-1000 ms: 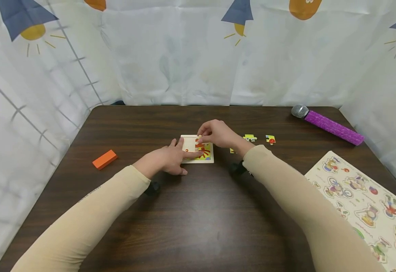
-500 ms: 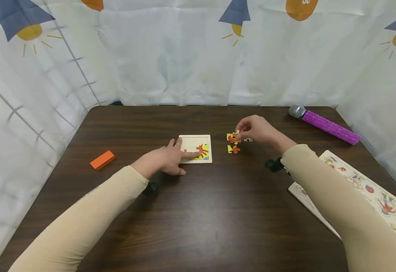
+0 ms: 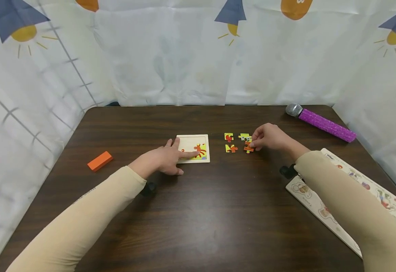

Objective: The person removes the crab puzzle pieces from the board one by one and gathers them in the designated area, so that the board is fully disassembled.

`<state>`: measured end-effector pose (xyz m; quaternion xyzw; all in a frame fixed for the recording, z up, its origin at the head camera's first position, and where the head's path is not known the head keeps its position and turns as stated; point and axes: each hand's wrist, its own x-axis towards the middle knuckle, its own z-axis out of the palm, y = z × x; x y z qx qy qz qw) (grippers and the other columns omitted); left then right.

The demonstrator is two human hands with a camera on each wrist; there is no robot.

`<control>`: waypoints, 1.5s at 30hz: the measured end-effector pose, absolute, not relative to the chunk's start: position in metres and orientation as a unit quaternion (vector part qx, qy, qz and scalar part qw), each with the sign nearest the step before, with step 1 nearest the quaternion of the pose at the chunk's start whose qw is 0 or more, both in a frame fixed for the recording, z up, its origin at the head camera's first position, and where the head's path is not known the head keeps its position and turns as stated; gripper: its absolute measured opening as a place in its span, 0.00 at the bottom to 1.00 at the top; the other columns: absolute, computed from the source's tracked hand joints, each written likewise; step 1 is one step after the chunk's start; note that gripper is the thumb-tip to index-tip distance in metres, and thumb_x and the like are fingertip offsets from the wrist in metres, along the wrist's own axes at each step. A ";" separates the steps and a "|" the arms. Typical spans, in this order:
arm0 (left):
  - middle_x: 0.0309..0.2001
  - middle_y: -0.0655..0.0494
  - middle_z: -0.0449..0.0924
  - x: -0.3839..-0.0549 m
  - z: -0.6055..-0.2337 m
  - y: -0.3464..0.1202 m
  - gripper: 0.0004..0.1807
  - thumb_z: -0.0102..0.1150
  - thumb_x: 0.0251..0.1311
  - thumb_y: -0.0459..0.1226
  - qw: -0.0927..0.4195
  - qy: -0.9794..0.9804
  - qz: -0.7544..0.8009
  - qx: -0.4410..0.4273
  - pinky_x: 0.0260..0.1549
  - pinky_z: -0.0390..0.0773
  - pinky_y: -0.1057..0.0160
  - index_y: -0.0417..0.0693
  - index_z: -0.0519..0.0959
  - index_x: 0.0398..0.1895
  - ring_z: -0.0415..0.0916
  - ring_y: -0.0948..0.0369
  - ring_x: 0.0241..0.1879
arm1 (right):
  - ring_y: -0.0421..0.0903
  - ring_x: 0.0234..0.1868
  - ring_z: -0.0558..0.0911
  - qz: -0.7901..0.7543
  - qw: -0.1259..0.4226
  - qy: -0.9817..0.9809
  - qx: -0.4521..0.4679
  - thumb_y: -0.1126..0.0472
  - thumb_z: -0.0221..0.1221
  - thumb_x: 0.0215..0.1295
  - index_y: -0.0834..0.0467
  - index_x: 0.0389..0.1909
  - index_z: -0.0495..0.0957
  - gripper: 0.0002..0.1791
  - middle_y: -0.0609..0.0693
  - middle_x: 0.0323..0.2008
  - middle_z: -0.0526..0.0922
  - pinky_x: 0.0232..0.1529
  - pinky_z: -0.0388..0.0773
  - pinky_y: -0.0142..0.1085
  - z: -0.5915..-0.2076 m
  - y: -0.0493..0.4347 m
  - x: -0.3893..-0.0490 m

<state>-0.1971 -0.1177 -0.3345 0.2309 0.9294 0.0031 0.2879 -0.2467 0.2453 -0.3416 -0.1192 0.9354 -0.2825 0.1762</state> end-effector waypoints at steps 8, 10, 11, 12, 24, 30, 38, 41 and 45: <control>0.81 0.30 0.27 -0.196 -0.336 -0.118 0.42 0.61 0.69 0.45 0.288 0.929 0.010 0.231 0.70 0.62 0.34 0.78 0.52 0.81 0.36 0.30 0.80 | 0.43 0.29 0.88 -0.257 0.170 0.942 -0.134 0.60 0.68 0.67 0.62 0.35 0.87 0.08 0.51 0.30 0.90 0.47 0.83 0.48 -0.348 0.238 -0.246; 0.81 0.30 0.27 -0.196 -0.335 -0.118 0.42 0.61 0.69 0.45 0.287 0.929 0.010 0.232 0.69 0.63 0.34 0.78 0.52 0.81 0.36 0.30 0.80 | 0.43 0.29 0.88 -0.253 0.167 0.943 -0.135 0.60 0.68 0.67 0.62 0.35 0.87 0.08 0.51 0.29 0.90 0.49 0.82 0.50 -0.348 0.237 -0.246; 0.81 0.30 0.27 -0.196 -0.335 -0.118 0.42 0.61 0.69 0.45 0.287 0.929 0.010 0.232 0.69 0.63 0.34 0.78 0.52 0.81 0.36 0.30 0.80 | 0.43 0.29 0.88 -0.252 0.166 0.944 -0.135 0.60 0.68 0.67 0.62 0.35 0.87 0.07 0.50 0.28 0.90 0.48 0.82 0.49 -0.348 0.237 -0.246; 0.81 0.30 0.27 -0.196 -0.335 -0.118 0.42 0.61 0.69 0.45 0.287 0.929 0.010 0.232 0.69 0.63 0.34 0.78 0.52 0.81 0.36 0.30 0.80 | 0.42 0.28 0.88 -0.251 0.167 0.944 -0.134 0.60 0.68 0.67 0.62 0.35 0.87 0.07 0.50 0.28 0.90 0.47 0.82 0.48 -0.348 0.237 -0.246; 0.81 0.30 0.27 -0.196 -0.335 -0.119 0.42 0.61 0.70 0.45 0.286 0.930 0.009 0.232 0.69 0.63 0.34 0.78 0.51 0.81 0.36 0.31 0.80 | 0.43 0.28 0.84 -0.230 0.151 0.950 -0.147 0.60 0.68 0.66 0.60 0.33 0.86 0.06 0.49 0.27 0.88 0.36 0.79 0.38 -0.350 0.233 -0.245; 0.81 0.29 0.28 -0.196 -0.335 -0.119 0.42 0.61 0.70 0.46 0.285 0.929 0.008 0.235 0.69 0.63 0.34 0.77 0.51 0.81 0.36 0.30 0.80 | 0.45 0.28 0.81 -0.220 0.146 0.951 -0.158 0.63 0.68 0.66 0.60 0.34 0.86 0.04 0.49 0.26 0.87 0.34 0.76 0.37 -0.351 0.235 -0.245; 0.81 0.29 0.28 -0.196 -0.335 -0.118 0.42 0.61 0.70 0.46 0.285 0.930 0.007 0.231 0.70 0.63 0.34 0.78 0.52 0.81 0.36 0.30 0.80 | 0.44 0.27 0.79 -0.222 0.141 0.951 -0.164 0.63 0.68 0.66 0.59 0.34 0.86 0.04 0.48 0.25 0.86 0.32 0.75 0.36 -0.352 0.236 -0.245; 0.81 0.30 0.28 -0.196 -0.335 -0.118 0.42 0.61 0.69 0.46 0.283 0.931 0.007 0.228 0.70 0.62 0.34 0.78 0.52 0.81 0.37 0.31 0.80 | 0.44 0.26 0.78 -0.222 0.139 0.951 -0.164 0.63 0.68 0.66 0.59 0.34 0.86 0.03 0.47 0.24 0.85 0.32 0.74 0.36 -0.353 0.236 -0.245; 0.81 0.30 0.28 -0.196 -0.335 -0.118 0.42 0.62 0.69 0.46 0.283 0.932 0.006 0.227 0.71 0.61 0.34 0.79 0.52 0.81 0.37 0.31 0.80 | 0.44 0.27 0.78 -0.224 0.139 0.951 -0.161 0.63 0.67 0.67 0.59 0.35 0.86 0.03 0.48 0.24 0.85 0.32 0.74 0.36 -0.353 0.237 -0.245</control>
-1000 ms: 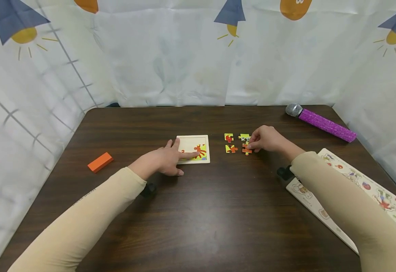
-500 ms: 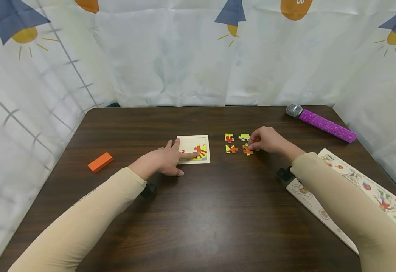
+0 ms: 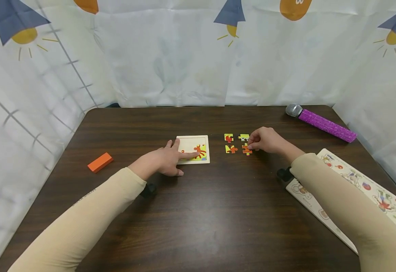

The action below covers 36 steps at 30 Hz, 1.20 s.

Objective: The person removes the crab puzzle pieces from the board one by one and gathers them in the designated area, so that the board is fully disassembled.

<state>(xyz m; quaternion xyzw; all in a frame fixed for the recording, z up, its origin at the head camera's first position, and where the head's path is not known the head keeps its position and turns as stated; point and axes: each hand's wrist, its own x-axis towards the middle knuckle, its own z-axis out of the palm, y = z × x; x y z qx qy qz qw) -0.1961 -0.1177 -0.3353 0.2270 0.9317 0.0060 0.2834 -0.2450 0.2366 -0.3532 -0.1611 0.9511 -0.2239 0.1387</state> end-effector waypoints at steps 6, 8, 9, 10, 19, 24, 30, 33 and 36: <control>0.81 0.30 0.28 -0.197 -0.336 -0.118 0.42 0.61 0.69 0.46 0.285 0.931 0.007 0.228 0.70 0.62 0.34 0.78 0.52 0.81 0.36 0.31 0.80 | 0.45 0.28 0.78 -0.230 0.143 0.949 -0.160 0.62 0.67 0.67 0.59 0.36 0.85 0.04 0.49 0.25 0.85 0.33 0.74 0.37 -0.354 0.237 -0.245; 0.81 0.30 0.28 -0.197 -0.336 -0.118 0.42 0.61 0.69 0.46 0.285 0.931 0.007 0.229 0.69 0.63 0.34 0.78 0.52 0.81 0.36 0.31 0.80 | 0.45 0.28 0.78 -0.231 0.144 0.949 -0.159 0.62 0.67 0.68 0.59 0.36 0.85 0.04 0.49 0.26 0.85 0.32 0.74 0.37 -0.354 0.238 -0.245; 0.81 0.30 0.28 -0.197 -0.336 -0.118 0.42 0.61 0.69 0.46 0.284 0.931 0.007 0.229 0.69 0.63 0.34 0.78 0.52 0.81 0.36 0.31 0.80 | 0.45 0.28 0.78 -0.231 0.145 0.949 -0.159 0.62 0.67 0.68 0.59 0.36 0.85 0.04 0.49 0.26 0.86 0.33 0.74 0.37 -0.354 0.238 -0.245; 0.81 0.30 0.28 -0.197 -0.336 -0.118 0.42 0.61 0.69 0.46 0.284 0.931 0.006 0.230 0.69 0.63 0.34 0.78 0.52 0.81 0.36 0.31 0.80 | 0.45 0.28 0.77 -0.232 0.146 0.949 -0.158 0.62 0.67 0.68 0.59 0.36 0.85 0.04 0.49 0.26 0.86 0.32 0.74 0.37 -0.353 0.238 -0.245; 0.81 0.30 0.28 -0.197 -0.336 -0.118 0.42 0.62 0.69 0.46 0.282 0.932 0.006 0.229 0.70 0.62 0.34 0.78 0.53 0.81 0.37 0.31 0.80 | 0.46 0.30 0.80 -0.239 0.151 0.947 -0.155 0.62 0.66 0.69 0.60 0.38 0.85 0.05 0.50 0.28 0.86 0.33 0.75 0.37 -0.351 0.237 -0.244; 0.81 0.30 0.28 -0.197 -0.336 -0.118 0.42 0.62 0.69 0.46 0.283 0.931 0.006 0.230 0.69 0.63 0.34 0.78 0.53 0.81 0.37 0.31 0.80 | 0.45 0.31 0.82 -0.236 0.149 0.947 -0.160 0.61 0.66 0.69 0.59 0.38 0.86 0.05 0.50 0.30 0.87 0.35 0.75 0.36 -0.347 0.239 -0.244; 0.81 0.30 0.28 -0.196 -0.336 -0.118 0.42 0.62 0.69 0.46 0.283 0.931 0.004 0.232 0.70 0.62 0.34 0.78 0.53 0.81 0.37 0.31 0.80 | 0.45 0.33 0.83 -0.238 0.141 0.947 -0.162 0.61 0.65 0.70 0.59 0.40 0.86 0.05 0.50 0.33 0.88 0.36 0.77 0.37 -0.342 0.237 -0.247; 0.81 0.30 0.28 -0.197 -0.336 -0.118 0.42 0.62 0.69 0.46 0.282 0.931 0.003 0.233 0.70 0.61 0.33 0.78 0.53 0.81 0.37 0.31 0.80 | 0.45 0.33 0.82 -0.244 0.134 0.945 -0.172 0.61 0.65 0.69 0.60 0.41 0.86 0.06 0.51 0.33 0.89 0.36 0.76 0.37 -0.340 0.230 -0.248; 0.81 0.30 0.27 -0.197 -0.336 -0.118 0.42 0.62 0.69 0.46 0.283 0.931 0.003 0.231 0.71 0.59 0.33 0.78 0.52 0.81 0.36 0.31 0.80 | 0.46 0.34 0.81 -0.246 0.125 0.944 -0.183 0.62 0.65 0.69 0.60 0.43 0.86 0.07 0.52 0.35 0.89 0.37 0.75 0.38 -0.338 0.219 -0.249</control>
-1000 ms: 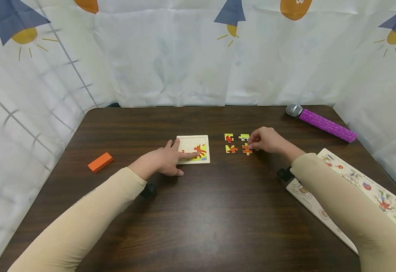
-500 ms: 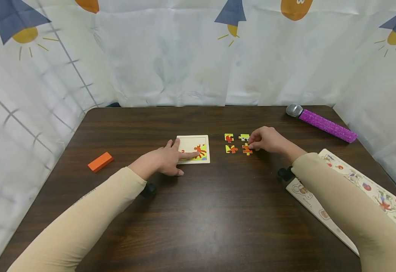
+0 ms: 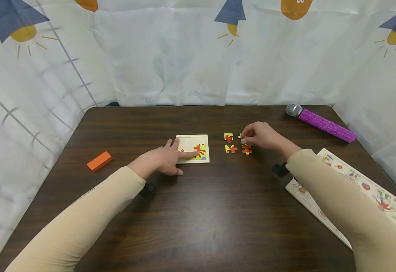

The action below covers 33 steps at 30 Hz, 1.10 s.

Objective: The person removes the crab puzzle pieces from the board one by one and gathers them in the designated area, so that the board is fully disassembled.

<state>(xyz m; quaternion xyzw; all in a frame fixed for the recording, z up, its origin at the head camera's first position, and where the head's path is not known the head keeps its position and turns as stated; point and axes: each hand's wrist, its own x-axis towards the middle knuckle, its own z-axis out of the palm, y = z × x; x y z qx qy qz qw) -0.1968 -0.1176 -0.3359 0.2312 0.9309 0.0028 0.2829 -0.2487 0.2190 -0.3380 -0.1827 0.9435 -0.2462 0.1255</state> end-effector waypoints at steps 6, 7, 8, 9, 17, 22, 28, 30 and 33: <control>0.81 0.30 0.27 -0.197 -0.336 -0.119 0.42 0.62 0.69 0.47 0.283 0.931 0.003 0.231 0.71 0.60 0.33 0.78 0.52 0.81 0.36 0.31 0.80 | 0.49 0.42 0.84 -0.261 0.127 0.935 -0.205 0.62 0.64 0.70 0.61 0.52 0.84 0.13 0.55 0.44 0.88 0.46 0.80 0.44 -0.337 0.184 -0.248; 0.81 0.30 0.27 -0.198 -0.336 -0.119 0.42 0.62 0.69 0.47 0.283 0.931 0.003 0.231 0.71 0.60 0.33 0.78 0.52 0.81 0.36 0.31 0.80 | 0.49 0.43 0.85 -0.265 0.129 0.932 -0.211 0.62 0.64 0.70 0.61 0.53 0.83 0.14 0.55 0.46 0.88 0.48 0.81 0.45 -0.337 0.177 -0.247; 0.81 0.30 0.27 -0.198 -0.336 -0.119 0.42 0.62 0.69 0.47 0.283 0.931 0.003 0.231 0.71 0.60 0.33 0.78 0.52 0.81 0.36 0.31 0.80 | 0.50 0.44 0.85 -0.266 0.130 0.930 -0.216 0.62 0.65 0.70 0.61 0.54 0.83 0.14 0.55 0.47 0.88 0.49 0.81 0.45 -0.338 0.170 -0.247; 0.81 0.30 0.27 -0.198 -0.336 -0.119 0.42 0.62 0.69 0.47 0.284 0.930 0.004 0.232 0.71 0.61 0.33 0.78 0.52 0.81 0.36 0.31 0.80 | 0.50 0.45 0.85 -0.267 0.132 0.929 -0.221 0.61 0.65 0.70 0.61 0.54 0.83 0.15 0.55 0.47 0.88 0.50 0.81 0.45 -0.338 0.162 -0.247; 0.81 0.30 0.26 -0.197 -0.335 -0.117 0.42 0.62 0.70 0.48 0.287 0.928 0.002 0.236 0.69 0.64 0.34 0.78 0.51 0.81 0.37 0.31 0.80 | 0.51 0.50 0.83 -0.219 0.128 0.923 -0.290 0.63 0.66 0.69 0.60 0.56 0.84 0.16 0.55 0.49 0.86 0.54 0.81 0.44 -0.348 0.114 -0.247; 0.81 0.30 0.26 -0.197 -0.334 -0.115 0.43 0.62 0.70 0.49 0.285 0.929 -0.006 0.237 0.70 0.63 0.34 0.79 0.50 0.81 0.36 0.31 0.80 | 0.52 0.51 0.81 -0.183 0.121 0.922 -0.320 0.64 0.66 0.68 0.58 0.55 0.85 0.16 0.56 0.50 0.84 0.55 0.80 0.44 -0.350 0.100 -0.248; 0.81 0.29 0.26 -0.197 -0.334 -0.118 0.42 0.61 0.70 0.48 0.286 0.928 -0.004 0.240 0.69 0.64 0.34 0.79 0.50 0.81 0.36 0.30 0.80 | 0.51 0.49 0.80 -0.182 0.126 0.920 -0.323 0.64 0.66 0.68 0.57 0.53 0.86 0.14 0.55 0.50 0.84 0.53 0.79 0.43 -0.352 0.097 -0.250; 0.81 0.28 0.26 -0.197 -0.334 -0.119 0.42 0.61 0.70 0.48 0.285 0.927 -0.002 0.245 0.68 0.65 0.34 0.79 0.50 0.81 0.37 0.29 0.79 | 0.52 0.49 0.80 -0.185 0.127 0.919 -0.326 0.64 0.66 0.68 0.57 0.53 0.86 0.13 0.55 0.49 0.84 0.53 0.79 0.43 -0.353 0.097 -0.251; 0.80 0.28 0.27 -0.197 -0.334 -0.120 0.42 0.62 0.70 0.47 0.285 0.926 0.001 0.249 0.68 0.65 0.34 0.80 0.51 0.81 0.37 0.28 0.79 | 0.52 0.49 0.80 -0.189 0.128 0.917 -0.326 0.64 0.65 0.68 0.57 0.53 0.86 0.13 0.55 0.49 0.83 0.53 0.80 0.44 -0.355 0.096 -0.251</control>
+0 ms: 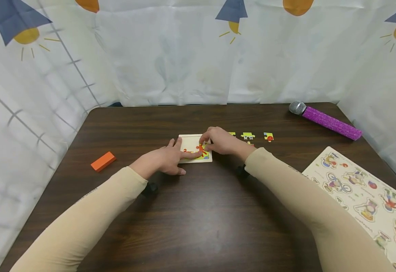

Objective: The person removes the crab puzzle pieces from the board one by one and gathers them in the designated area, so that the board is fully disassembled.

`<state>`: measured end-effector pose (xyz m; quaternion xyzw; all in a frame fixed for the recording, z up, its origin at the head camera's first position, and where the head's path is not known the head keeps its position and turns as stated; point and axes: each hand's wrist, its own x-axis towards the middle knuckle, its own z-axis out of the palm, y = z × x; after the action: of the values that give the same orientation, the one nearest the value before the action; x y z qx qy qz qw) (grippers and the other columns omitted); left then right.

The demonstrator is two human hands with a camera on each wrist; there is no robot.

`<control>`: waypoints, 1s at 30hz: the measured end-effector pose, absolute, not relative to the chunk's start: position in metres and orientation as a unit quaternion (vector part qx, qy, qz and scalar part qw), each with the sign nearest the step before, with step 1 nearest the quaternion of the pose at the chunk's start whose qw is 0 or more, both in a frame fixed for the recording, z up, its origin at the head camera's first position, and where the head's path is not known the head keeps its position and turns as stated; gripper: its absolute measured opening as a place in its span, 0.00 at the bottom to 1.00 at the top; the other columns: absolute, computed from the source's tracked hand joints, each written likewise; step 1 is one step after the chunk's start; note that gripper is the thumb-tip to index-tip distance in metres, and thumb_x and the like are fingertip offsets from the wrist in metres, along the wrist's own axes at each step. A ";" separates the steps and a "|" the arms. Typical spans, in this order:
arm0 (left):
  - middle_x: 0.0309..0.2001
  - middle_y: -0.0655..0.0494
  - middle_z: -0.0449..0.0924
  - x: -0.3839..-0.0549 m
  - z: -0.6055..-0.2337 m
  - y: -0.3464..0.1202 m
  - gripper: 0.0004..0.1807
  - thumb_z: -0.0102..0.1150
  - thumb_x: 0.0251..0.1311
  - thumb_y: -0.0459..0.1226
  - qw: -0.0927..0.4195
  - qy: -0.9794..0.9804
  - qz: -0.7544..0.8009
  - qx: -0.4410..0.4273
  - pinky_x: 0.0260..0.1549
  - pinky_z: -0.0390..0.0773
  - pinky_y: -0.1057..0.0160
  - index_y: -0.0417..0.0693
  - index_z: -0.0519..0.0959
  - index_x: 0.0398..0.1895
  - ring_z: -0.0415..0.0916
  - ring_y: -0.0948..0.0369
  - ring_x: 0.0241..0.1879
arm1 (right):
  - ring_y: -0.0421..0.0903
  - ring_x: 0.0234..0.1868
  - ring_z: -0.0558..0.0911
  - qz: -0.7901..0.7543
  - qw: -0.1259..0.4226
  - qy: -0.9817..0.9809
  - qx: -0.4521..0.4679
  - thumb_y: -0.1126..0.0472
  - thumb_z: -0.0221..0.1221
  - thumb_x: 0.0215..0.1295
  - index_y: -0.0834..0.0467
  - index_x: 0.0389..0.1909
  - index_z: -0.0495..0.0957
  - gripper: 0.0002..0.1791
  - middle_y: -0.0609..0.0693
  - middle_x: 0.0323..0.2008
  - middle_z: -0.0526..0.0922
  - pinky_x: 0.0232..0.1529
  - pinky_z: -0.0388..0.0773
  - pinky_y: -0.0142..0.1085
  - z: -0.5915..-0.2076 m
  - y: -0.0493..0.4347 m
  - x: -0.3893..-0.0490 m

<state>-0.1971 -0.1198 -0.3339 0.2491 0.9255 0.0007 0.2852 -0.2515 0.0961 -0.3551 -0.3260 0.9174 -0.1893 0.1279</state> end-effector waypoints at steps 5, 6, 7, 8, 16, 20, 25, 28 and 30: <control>0.81 0.28 0.27 -0.198 -0.333 -0.120 0.42 0.62 0.69 0.47 0.285 0.926 0.002 0.247 0.68 0.65 0.34 0.81 0.52 0.80 0.37 0.29 0.79 | 0.53 0.51 0.79 -0.187 0.136 0.919 -0.320 0.65 0.65 0.69 0.58 0.53 0.85 0.14 0.56 0.50 0.83 0.56 0.78 0.45 -0.355 0.094 -0.253; 0.81 0.28 0.27 -0.198 -0.333 -0.120 0.42 0.62 0.69 0.47 0.285 0.927 0.001 0.246 0.68 0.66 0.35 0.81 0.52 0.80 0.37 0.29 0.79 | 0.53 0.52 0.79 -0.186 0.138 0.920 -0.317 0.65 0.65 0.69 0.59 0.53 0.85 0.14 0.56 0.51 0.83 0.57 0.78 0.45 -0.354 0.093 -0.253; 0.80 0.27 0.27 -0.198 -0.333 -0.119 0.42 0.62 0.69 0.47 0.285 0.927 0.001 0.246 0.68 0.66 0.35 0.81 0.52 0.80 0.37 0.29 0.79 | 0.53 0.53 0.78 -0.186 0.141 0.920 -0.315 0.65 0.65 0.69 0.59 0.53 0.84 0.14 0.56 0.51 0.83 0.58 0.77 0.45 -0.354 0.092 -0.253; 0.80 0.27 0.28 -0.198 -0.333 -0.119 0.42 0.63 0.69 0.47 0.284 0.927 0.000 0.246 0.68 0.66 0.35 0.81 0.52 0.80 0.38 0.29 0.79 | 0.53 0.53 0.78 -0.187 0.143 0.921 -0.311 0.66 0.65 0.68 0.59 0.53 0.84 0.14 0.57 0.52 0.83 0.59 0.77 0.46 -0.354 0.092 -0.252; 0.81 0.29 0.27 -0.197 -0.332 -0.118 0.42 0.63 0.69 0.48 0.287 0.928 -0.002 0.238 0.67 0.67 0.35 0.81 0.52 0.80 0.38 0.30 0.79 | 0.48 0.42 0.80 -0.267 0.152 0.915 -0.262 0.63 0.65 0.69 0.58 0.42 0.82 0.05 0.53 0.41 0.86 0.49 0.80 0.40 -0.352 0.088 -0.250; 0.81 0.28 0.27 -0.197 -0.332 -0.118 0.42 0.63 0.69 0.48 0.287 0.927 -0.002 0.241 0.67 0.67 0.34 0.80 0.52 0.80 0.38 0.29 0.79 | 0.46 0.38 0.80 -0.277 0.142 0.915 -0.258 0.63 0.65 0.69 0.58 0.41 0.82 0.04 0.52 0.38 0.86 0.44 0.79 0.37 -0.351 0.089 -0.248; 0.80 0.26 0.28 -0.196 -0.334 -0.118 0.42 0.63 0.69 0.47 0.281 0.927 -0.001 0.249 0.69 0.64 0.33 0.81 0.52 0.80 0.38 0.28 0.79 | 0.46 0.40 0.83 -0.291 0.129 0.915 -0.247 0.63 0.64 0.70 0.59 0.46 0.84 0.07 0.52 0.40 0.89 0.44 0.79 0.37 -0.349 0.098 -0.247; 0.80 0.27 0.29 -0.197 -0.335 -0.118 0.42 0.63 0.69 0.48 0.280 0.928 -0.002 0.246 0.68 0.65 0.34 0.82 0.52 0.80 0.39 0.29 0.79 | 0.47 0.40 0.85 -0.300 0.127 0.914 -0.241 0.63 0.64 0.70 0.60 0.47 0.84 0.08 0.52 0.40 0.89 0.44 0.79 0.38 -0.344 0.109 -0.246; 0.80 0.27 0.29 -0.197 -0.335 -0.119 0.42 0.63 0.69 0.48 0.280 0.929 0.000 0.244 0.69 0.65 0.34 0.82 0.52 0.80 0.38 0.29 0.79 | 0.49 0.39 0.85 -0.306 0.129 0.914 -0.233 0.63 0.63 0.71 0.59 0.47 0.84 0.07 0.51 0.40 0.89 0.42 0.79 0.39 -0.339 0.119 -0.246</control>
<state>-0.1967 -0.1187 -0.3347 0.2438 0.9286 -0.0003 0.2796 -0.2456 0.1188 -0.3392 -0.2329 0.9140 -0.3059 0.1292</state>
